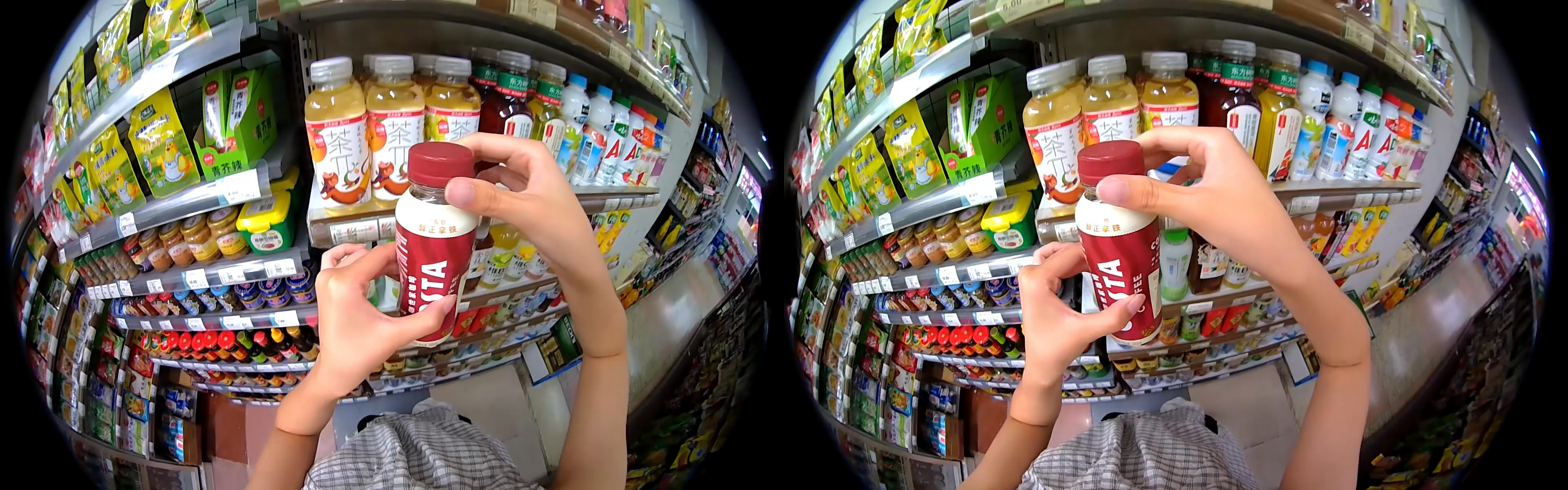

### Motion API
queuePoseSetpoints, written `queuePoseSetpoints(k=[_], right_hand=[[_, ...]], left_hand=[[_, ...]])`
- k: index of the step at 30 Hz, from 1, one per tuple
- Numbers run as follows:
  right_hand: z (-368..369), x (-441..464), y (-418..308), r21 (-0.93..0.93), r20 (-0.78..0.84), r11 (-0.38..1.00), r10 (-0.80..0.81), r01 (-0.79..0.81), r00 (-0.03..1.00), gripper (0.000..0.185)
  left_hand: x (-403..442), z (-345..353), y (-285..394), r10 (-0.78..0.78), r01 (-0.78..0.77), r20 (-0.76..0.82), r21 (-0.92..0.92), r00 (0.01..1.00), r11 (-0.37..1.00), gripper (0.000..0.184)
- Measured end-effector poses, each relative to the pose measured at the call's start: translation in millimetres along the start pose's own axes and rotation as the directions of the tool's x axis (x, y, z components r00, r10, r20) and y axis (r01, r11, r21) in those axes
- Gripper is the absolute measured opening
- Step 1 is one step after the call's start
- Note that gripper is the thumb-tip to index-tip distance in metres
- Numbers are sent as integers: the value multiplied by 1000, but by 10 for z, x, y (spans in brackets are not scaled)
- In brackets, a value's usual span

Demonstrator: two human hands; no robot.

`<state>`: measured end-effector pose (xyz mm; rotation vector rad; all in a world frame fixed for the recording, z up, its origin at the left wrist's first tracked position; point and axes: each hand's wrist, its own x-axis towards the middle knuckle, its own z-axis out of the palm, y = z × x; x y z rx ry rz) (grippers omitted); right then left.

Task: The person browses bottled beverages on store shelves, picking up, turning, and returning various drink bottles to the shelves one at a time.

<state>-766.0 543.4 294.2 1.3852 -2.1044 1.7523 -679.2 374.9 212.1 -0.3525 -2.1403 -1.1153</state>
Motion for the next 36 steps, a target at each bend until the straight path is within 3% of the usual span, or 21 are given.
queuePoseSetpoints(k=[2, 3, 6, 12, 14, 16, 17, 18, 20, 21, 22, 24, 25, 29, 30, 32, 36], right_hand=[[-12, -33, -113, 64, -41, 998, -26, 29, 999, 44], [-20, -38, -144, 8, -82, 992, -123, 124, 989, 46], [-118, -97, -208, -172, -194, 967, -219, 187, 956, 48], [-292, -108, -536, -275, -246, 908, -384, 316, 890, 48], [-381, -42, -608, -345, -272, 854, -489, 390, 829, 45], [-473, 21, -845, -339, -231, 875, -434, 346, 871, 54], [-535, 89, -910, -347, -229, 872, -435, 344, 871, 51], [-573, 166, -968, -300, -203, 862, -476, 408, 856, 47], [-661, 268, -1164, -268, -213, 882, -447, 388, 869, 43], [-730, 347, -1244, -345, -197, 834, -513, 431, 835, 41], [-794, 408, -1342, -348, -197, 847, -485, 401, 852, 41], [-936, 586, -1498, -480, -174, 757, -577, 443, 798, 41], [-1043, 704, -1553, -618, -204, 665, -650, 419, 732, 42], [-1011, 913, -1885, -448, -300, 803, -549, 393, 780, 35], [-1081, 956, -1934, -517, -254, 756, -583, 401, 772, 35], [-1147, 1153, -1977, -608, -315, 714, -619, 348, 720, 34], [-1414, 1503, -1931, -565, -262, 708, -641, 424, 722, 35]], left_hand=[[85, 38, 64, 124, -117, -86, 83, 988, 990, 42], [122, 61, 74, 174, -161, -111, 117, 978, 980, 43], [234, 86, 218, 286, -253, -131, 218, 949, 942, 52], [461, 155, 391, 463, -403, -188, 285, 866, 870, 60], [582, 202, 473, 533, -462, -285, 281, 797, 841, 70], [674, 259, 529, 586, -510, -395, 289, 707, 810, 87], [703, 264, 541, 701, -525, -339, 480, 628, 703, 99], [758, 354, 552, 779, -557, -377, 548, 501, 624, 84], [783, 487, 584, 856, -499, -205, 738, 474, 454, 72], [793, 511, 594, 829, -485, -104, 768, 550, 418, 66], [828, 519, 631, 786, -498, -39, 755, 617, 428, 74], [952, 473, 709, 724, -518, 49, 732, 688, 443, 79], [1053, 455, 740, 723, -521, 44, 723, 690, 453, 83], [1485, 365, 908, 734, -537, 46, 712, 677, 451, 88], [1588, 350, 939, 741, -541, 50, 716, 669, 441, 87], [1781, 347, 967, 761, -540, 43, 730, 648, 419, 84], [2045, 358, 972, 765, -515, 51, 768, 642, 381, 86]])
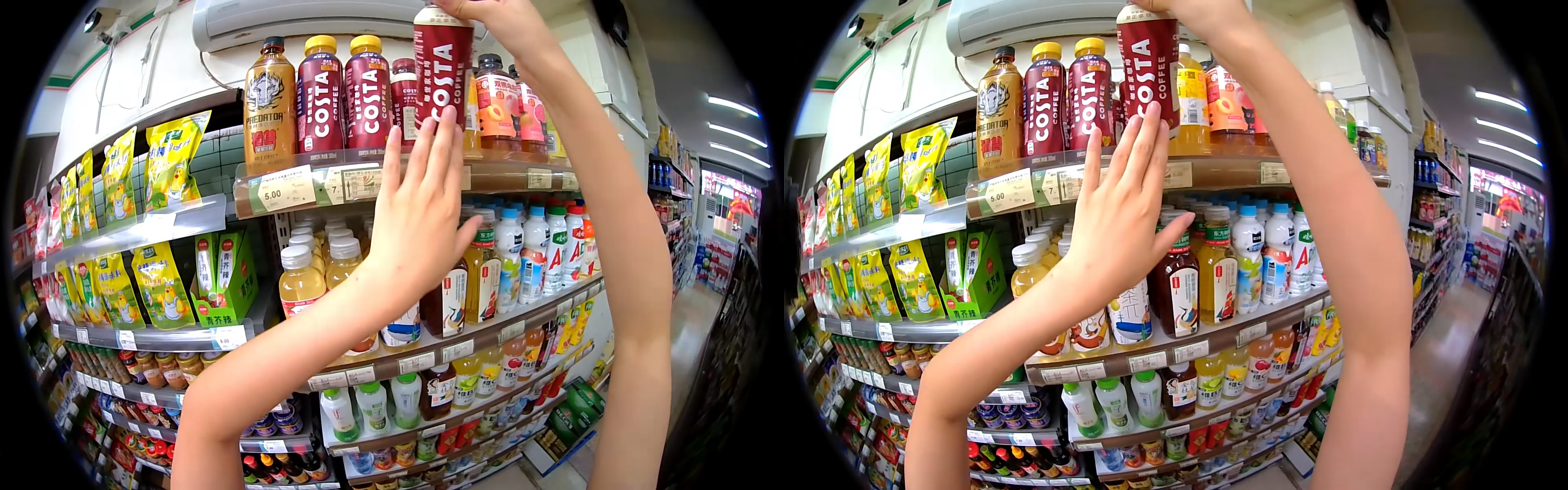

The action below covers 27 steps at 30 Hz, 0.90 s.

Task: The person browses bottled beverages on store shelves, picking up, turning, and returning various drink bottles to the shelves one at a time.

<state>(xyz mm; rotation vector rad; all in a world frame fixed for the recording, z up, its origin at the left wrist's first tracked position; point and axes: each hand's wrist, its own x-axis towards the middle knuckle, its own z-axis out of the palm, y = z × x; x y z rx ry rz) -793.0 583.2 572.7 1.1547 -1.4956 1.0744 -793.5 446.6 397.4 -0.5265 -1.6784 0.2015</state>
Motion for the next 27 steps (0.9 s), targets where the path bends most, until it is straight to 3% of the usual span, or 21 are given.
queuePoseSetpoints(k=[2, 4, 6, 8, 10, 19, 27], right_hand=[[-3, 181, 259, -19, -12, 1000, -6, 5, 1000, 35], [44, 237, 430, 114, -6, 992, -57, 58, 998, 35], [50, 304, 508, -31, 10, 999, -20, 20, 1000, 33], [74, 327, 584, -39, 63, 999, 24, -21, 998, 32], [91, 443, 789, -120, 38, 991, 58, -53, 998, 44], [302, 518, 881, -213, -49, 969, 116, -123, 992, 56], [480, 572, 890, -418, -133, 866, 241, -275, 961, 50]], left_hand=[[33, 69, -29, -3, 3, 10, 25, 1000, 1000, 86], [48, 134, -59, -13, 11, 25, 48, 1000, 999, 87], [46, 199, -89, -15, 14, 31, 49, 999, 999, 87], [43, 237, -122, -17, 14, 49, 65, 999, 998, 87], [35, 241, -142, -16, 12, 52, 79, 998, 997, 85], [-25, 289, -191, -39, 31, 97, 88, 995, 996, 82], [-59, 279, -186, -28, 20, 93, 88, 995, 996, 83]])
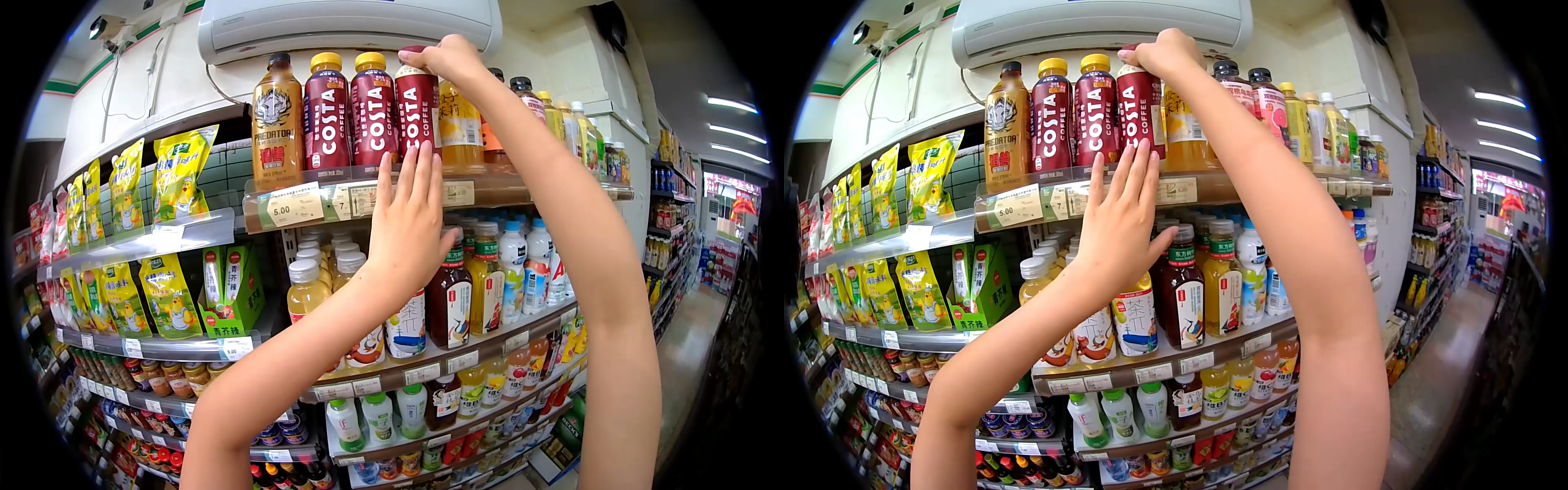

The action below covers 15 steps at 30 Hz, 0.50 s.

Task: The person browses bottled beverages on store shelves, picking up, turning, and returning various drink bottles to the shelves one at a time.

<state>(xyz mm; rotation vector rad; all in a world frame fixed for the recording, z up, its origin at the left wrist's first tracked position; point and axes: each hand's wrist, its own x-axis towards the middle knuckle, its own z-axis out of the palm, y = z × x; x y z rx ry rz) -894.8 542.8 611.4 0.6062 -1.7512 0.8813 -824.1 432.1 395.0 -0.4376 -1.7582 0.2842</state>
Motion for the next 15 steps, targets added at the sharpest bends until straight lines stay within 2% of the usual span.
queuePoseSetpoints(k=[3, 5, 8, 11, 15], right_hand=[[8, 14, -32, -84, 25, 995, 53, -51, 998, 50], [-24, 44, -74, -134, 84, 986, 108, -96, 991, 58], [-28, 88, -108, -209, 96, 974, 115, -93, 989, 51], [-23, 174, -88, -231, 182, 970, 117, -73, 976, 46], [-33, 113, -121, -224, 153, 973, 98, -62, 983, 41]], left_hand=[[-12, -2, 4, 1, -1, 4, 1, 1000, 1000, 84], [-5, -9, 0, 1, -1, 9, 2, 1000, 1000, 84], [-7, -8, -1, 2, -2, 11, -2, 1000, 1000, 84], [-11, 9, -7, 7, -7, -3, -4, 1000, 1000, 85], [-13, 17, -13, 8, -8, 1, -2, 1000, 1000, 85]])
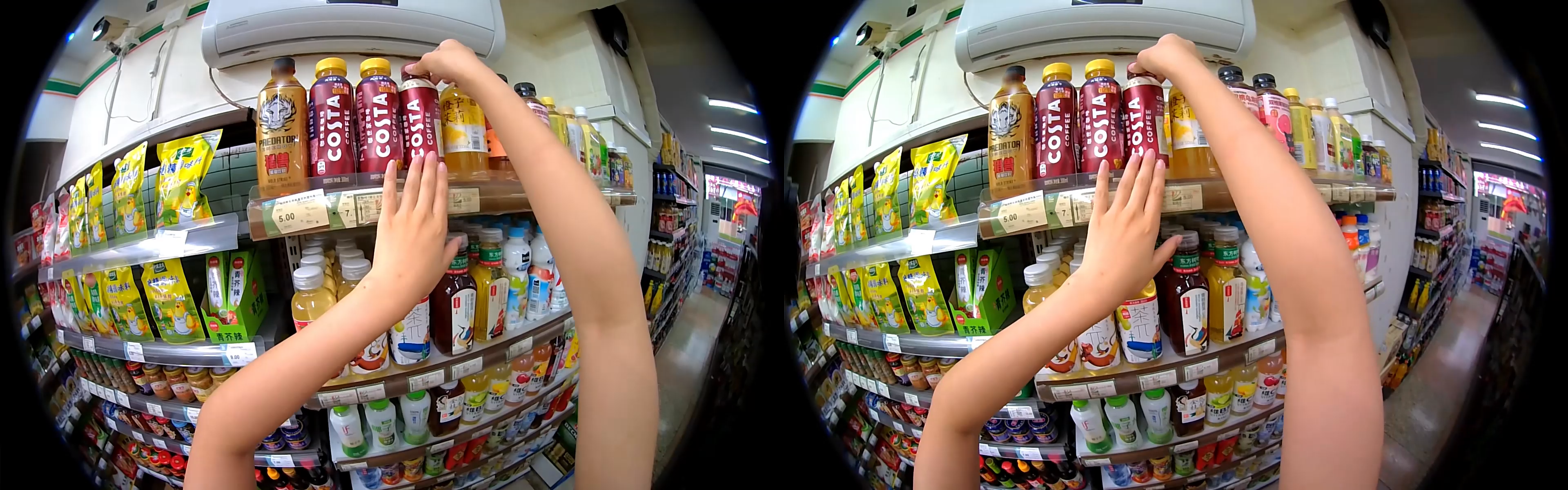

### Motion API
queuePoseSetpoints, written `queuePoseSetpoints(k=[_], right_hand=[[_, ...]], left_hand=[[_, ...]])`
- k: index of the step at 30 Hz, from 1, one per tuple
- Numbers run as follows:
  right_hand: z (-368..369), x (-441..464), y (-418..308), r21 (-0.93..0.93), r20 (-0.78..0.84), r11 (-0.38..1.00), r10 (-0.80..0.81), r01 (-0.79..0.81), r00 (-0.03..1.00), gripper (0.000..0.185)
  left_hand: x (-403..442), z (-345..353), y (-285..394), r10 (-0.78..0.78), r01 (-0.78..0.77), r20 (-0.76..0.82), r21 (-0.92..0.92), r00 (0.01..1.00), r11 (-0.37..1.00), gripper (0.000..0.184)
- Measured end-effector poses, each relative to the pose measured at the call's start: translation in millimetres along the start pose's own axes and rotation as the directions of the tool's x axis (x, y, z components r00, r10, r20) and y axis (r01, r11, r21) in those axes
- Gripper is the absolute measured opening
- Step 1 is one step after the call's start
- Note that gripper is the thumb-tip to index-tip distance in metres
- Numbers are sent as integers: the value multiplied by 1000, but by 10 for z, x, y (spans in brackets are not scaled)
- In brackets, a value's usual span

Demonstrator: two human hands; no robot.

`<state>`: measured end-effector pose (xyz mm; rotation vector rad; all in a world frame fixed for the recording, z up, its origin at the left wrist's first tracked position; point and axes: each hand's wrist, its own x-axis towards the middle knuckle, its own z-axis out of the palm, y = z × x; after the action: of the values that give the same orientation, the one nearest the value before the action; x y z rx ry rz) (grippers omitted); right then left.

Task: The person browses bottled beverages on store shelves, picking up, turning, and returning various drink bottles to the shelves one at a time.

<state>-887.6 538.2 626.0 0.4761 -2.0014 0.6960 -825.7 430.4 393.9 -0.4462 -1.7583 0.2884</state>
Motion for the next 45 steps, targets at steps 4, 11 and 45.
queuePoseSetpoints(k=[4, 11, 45], right_hand=[[104, 78, 22, 8, 19, 1000, 16, -16, 1000, 43], [123, -15, -45, -58, -44, 996, 60, -62, 997, 56], [46, 40, 46, -148, -42, 989, -6, 0, 999, 66]], left_hand=[[6, 3, 3, 0, 0, 5, 8, 1000, 1000, 85], [3, -5, 5, -2, 2, 16, 3, 1000, 1000, 85], [5, 0, 10, 16, -16, 25, -5, 1000, 1000, 85]])
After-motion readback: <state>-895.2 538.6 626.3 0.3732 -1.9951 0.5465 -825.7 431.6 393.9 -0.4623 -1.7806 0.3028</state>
